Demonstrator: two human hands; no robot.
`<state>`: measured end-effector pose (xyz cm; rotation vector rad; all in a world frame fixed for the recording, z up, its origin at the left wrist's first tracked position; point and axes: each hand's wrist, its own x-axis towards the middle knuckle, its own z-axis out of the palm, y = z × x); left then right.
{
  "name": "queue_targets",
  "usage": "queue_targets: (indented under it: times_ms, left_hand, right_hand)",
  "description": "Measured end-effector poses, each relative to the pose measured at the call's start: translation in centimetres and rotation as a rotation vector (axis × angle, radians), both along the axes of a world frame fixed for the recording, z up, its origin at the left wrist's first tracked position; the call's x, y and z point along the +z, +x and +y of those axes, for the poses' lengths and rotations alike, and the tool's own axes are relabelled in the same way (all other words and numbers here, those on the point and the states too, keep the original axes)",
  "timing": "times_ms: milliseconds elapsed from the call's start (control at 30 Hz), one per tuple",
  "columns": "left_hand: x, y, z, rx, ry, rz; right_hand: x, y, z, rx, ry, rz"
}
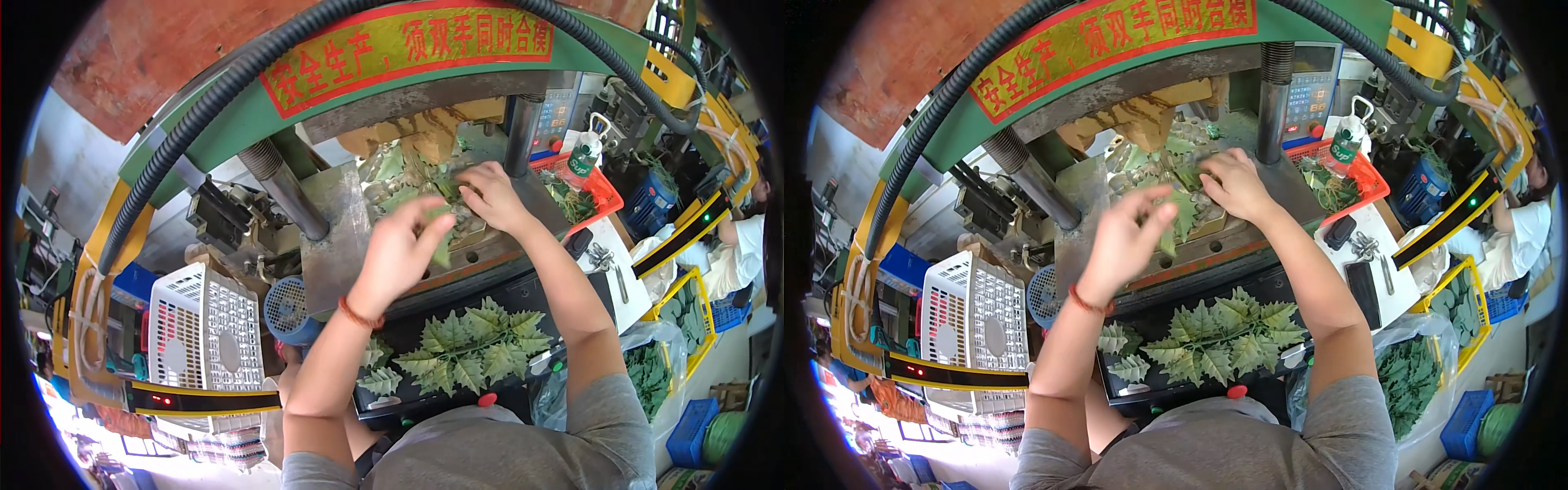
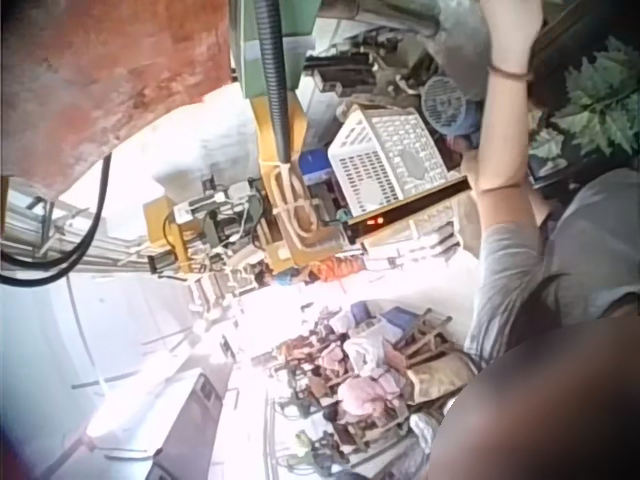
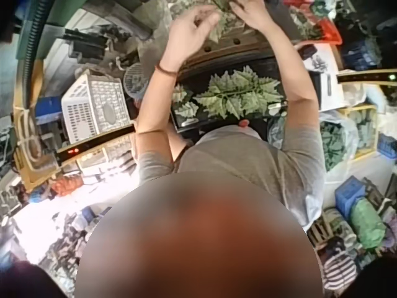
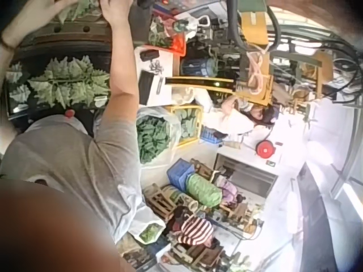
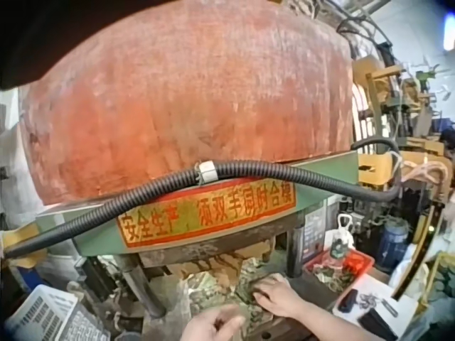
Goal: Processing or assembling artificial leaves using a mechanical press machine.
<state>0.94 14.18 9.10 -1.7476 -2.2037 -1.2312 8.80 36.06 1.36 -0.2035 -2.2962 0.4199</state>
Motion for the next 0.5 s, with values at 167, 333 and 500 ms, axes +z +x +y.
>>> queue_targets:
  times_ms: [167,333,500]
  left_hand:
    - [1.7,-0.9,2.5,-0.17,0.308,-0.698]
    - [2.2,-3.3,2.9,-0.005,0.149,-0.609]
    - [0.8,-4.4,2.3,0.143,-0.121,-0.247]
  right_hand:
    - [2.5,-0.5,-1.4,0.047,-0.157,0.166]
    - [6.0,-3.5,-0.9,0.441,-1.005,0.2]
    - [8.2,-8.6,-4.0,0.829,-1.528,0.596]
